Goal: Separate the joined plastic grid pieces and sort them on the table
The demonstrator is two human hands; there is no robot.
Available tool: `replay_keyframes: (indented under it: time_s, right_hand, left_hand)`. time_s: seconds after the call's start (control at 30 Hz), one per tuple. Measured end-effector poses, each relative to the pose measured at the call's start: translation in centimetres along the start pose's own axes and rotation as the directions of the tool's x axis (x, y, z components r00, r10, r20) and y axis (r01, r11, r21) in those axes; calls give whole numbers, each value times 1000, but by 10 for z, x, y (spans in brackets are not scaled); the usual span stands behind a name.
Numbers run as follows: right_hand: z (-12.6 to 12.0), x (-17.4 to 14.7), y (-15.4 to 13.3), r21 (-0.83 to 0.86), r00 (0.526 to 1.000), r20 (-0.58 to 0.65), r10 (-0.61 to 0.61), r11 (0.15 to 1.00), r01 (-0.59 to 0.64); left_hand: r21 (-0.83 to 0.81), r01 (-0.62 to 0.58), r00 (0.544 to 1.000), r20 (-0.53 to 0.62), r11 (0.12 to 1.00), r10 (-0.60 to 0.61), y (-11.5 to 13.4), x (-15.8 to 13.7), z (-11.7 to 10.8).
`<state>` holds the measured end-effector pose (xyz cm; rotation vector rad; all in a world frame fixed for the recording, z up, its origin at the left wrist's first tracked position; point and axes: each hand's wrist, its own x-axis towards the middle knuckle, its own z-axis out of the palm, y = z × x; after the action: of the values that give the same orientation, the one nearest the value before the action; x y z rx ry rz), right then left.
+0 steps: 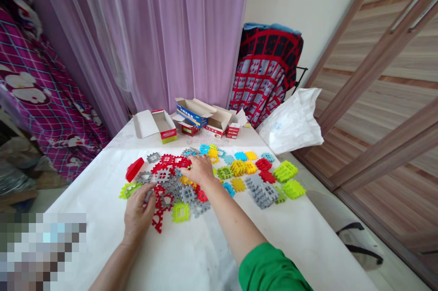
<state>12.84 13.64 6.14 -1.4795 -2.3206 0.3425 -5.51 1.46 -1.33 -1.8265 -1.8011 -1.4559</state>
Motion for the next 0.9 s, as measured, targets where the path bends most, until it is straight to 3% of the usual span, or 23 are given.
replay_keyframes:
  time_s: [0.07, 0.17, 0.23, 0.3, 0.43, 0.6, 0.77, 0.9]
  right_hand:
    - [-4, -12, 3, 289, 995, 92, 30, 956, -56]
    - [-10, -32, 6, 652, 948, 319, -27, 732, -198]
    - [-15, -43, 7, 730, 897, 439, -57, 604, -319]
    - [-19, -51, 6, 723, 843, 533, -66, 554, -414]
    - [-23, -57, 3, 659, 790, 610, -61, 594, -462]
    - [-20, -63, -1, 613, 764, 644, -32, 619, -491]
    - [-19, -70, 2, 598, 793, 609, -5, 660, -455]
    - [-21, -73, 10, 634, 876, 480, -39, 706, -316]
  left_hand:
    - [-15, 3, 1000, 27, 1000, -3, 5, 1, -1]
    - [-71, 35, 997, 77, 997, -29, 16, 4, -2]
    - [-130, 82, 993, 100, 988, -69, 23, 4, -3]
    - [-200, 163, 981, 135, 966, -138, 28, 2, -3]
    - [-334, 421, 897, 295, 843, -331, 36, -6, -2]
    - [-505, 635, 771, 464, 584, -437, 42, -10, 3]
    - [-505, 777, 628, 585, 376, -514, 49, -4, 2]
    - [-475, 808, 588, 606, 349, -536, 50, -2, -1]
